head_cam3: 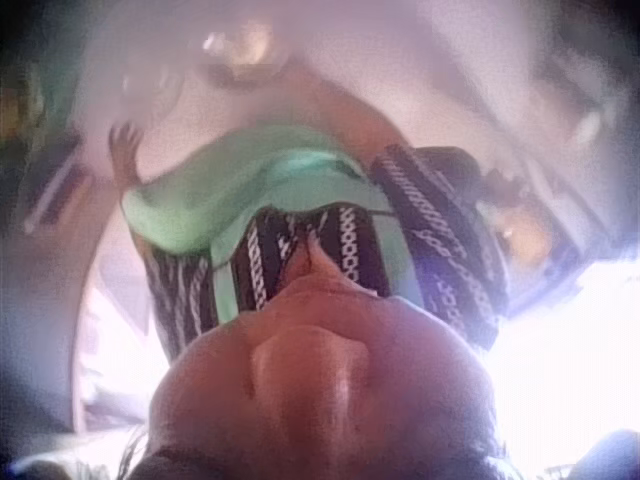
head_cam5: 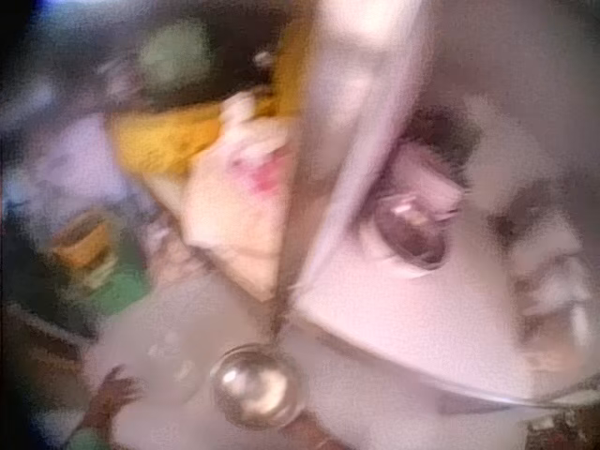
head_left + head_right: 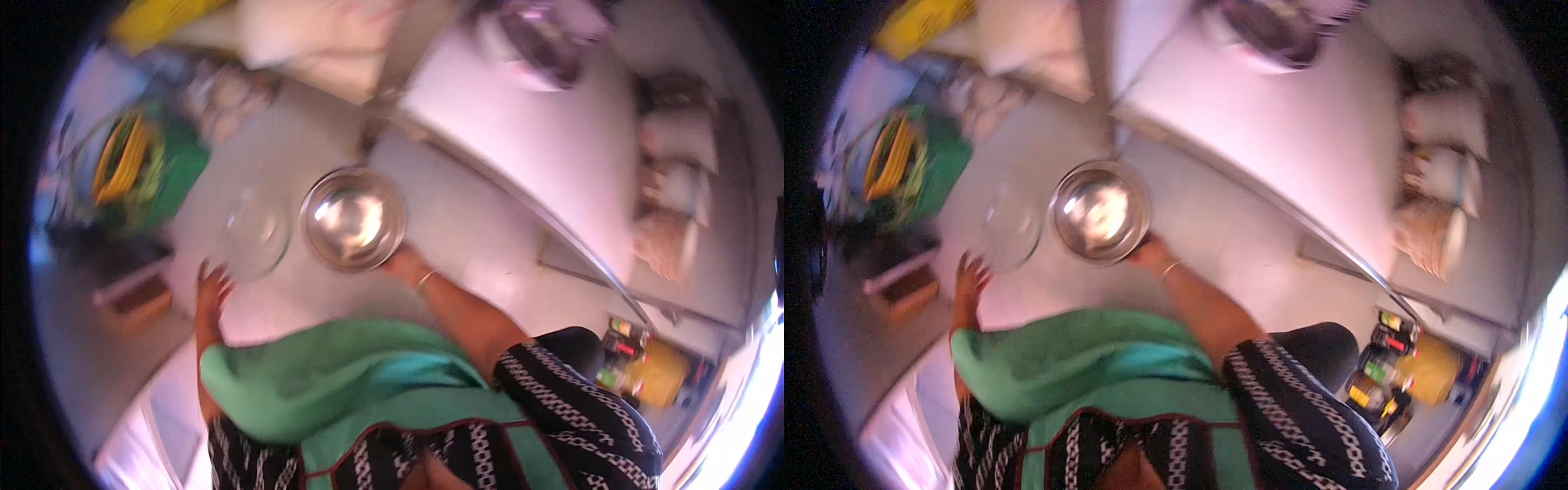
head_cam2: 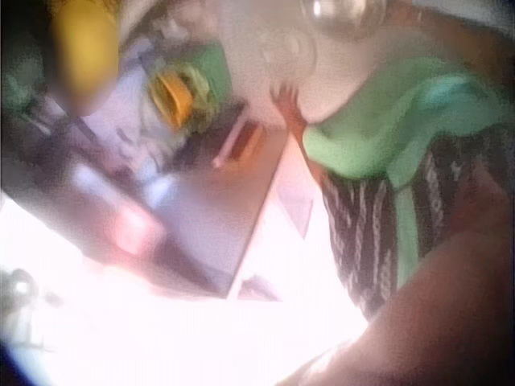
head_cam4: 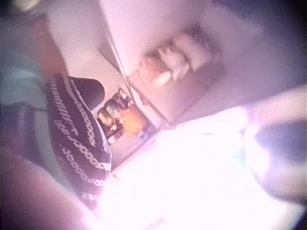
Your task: The person kneads dough in a bowl by hand, places a lid on the bowl, and then rearranges several bowls, plates, and cups within a cabinet.
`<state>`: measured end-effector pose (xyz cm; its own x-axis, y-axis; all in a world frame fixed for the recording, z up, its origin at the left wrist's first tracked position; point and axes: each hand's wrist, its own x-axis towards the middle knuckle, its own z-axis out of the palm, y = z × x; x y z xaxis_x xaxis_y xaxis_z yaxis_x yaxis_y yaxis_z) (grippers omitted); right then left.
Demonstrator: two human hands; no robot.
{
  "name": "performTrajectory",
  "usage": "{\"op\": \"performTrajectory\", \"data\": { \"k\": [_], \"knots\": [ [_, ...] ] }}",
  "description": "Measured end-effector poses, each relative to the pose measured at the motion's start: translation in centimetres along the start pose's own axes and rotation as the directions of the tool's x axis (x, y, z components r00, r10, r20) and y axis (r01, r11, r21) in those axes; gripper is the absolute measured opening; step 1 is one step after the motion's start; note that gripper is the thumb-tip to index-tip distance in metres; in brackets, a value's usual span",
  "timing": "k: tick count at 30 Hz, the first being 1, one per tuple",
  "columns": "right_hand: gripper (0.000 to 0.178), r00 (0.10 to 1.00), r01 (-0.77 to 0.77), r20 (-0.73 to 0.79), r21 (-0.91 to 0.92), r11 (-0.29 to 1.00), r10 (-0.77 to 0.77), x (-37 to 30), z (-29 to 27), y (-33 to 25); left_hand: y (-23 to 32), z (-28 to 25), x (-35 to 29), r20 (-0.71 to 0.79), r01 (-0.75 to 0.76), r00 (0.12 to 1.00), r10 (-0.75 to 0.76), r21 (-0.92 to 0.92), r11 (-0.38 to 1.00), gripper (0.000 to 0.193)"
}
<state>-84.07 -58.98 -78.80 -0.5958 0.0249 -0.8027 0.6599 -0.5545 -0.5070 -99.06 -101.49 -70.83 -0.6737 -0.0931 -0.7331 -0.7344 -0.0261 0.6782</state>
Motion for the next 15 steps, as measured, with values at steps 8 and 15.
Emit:
{"op": "performTrajectory", "data": {
  "k": [8, 15],
  "knots": [
    [0.038, 0.995, -0.084, 0.002, -0.514, 0.854, 0.099, -8.1, -1.1, -6.3, 19.5, 18.5, -16.0, 0.612, -0.794, 0.573, 0.545, 0.251, 0.553, 0.031],
    [0.031, 0.969, 0.245, 0.135, -0.660, 0.710, -0.209, -27.7, 0.2, -24.7, 18.0, 39.8, -20.7, 0.832, -0.966, -0.227, 0.507, -0.257, -0.011, 0.020]
  ]
}}
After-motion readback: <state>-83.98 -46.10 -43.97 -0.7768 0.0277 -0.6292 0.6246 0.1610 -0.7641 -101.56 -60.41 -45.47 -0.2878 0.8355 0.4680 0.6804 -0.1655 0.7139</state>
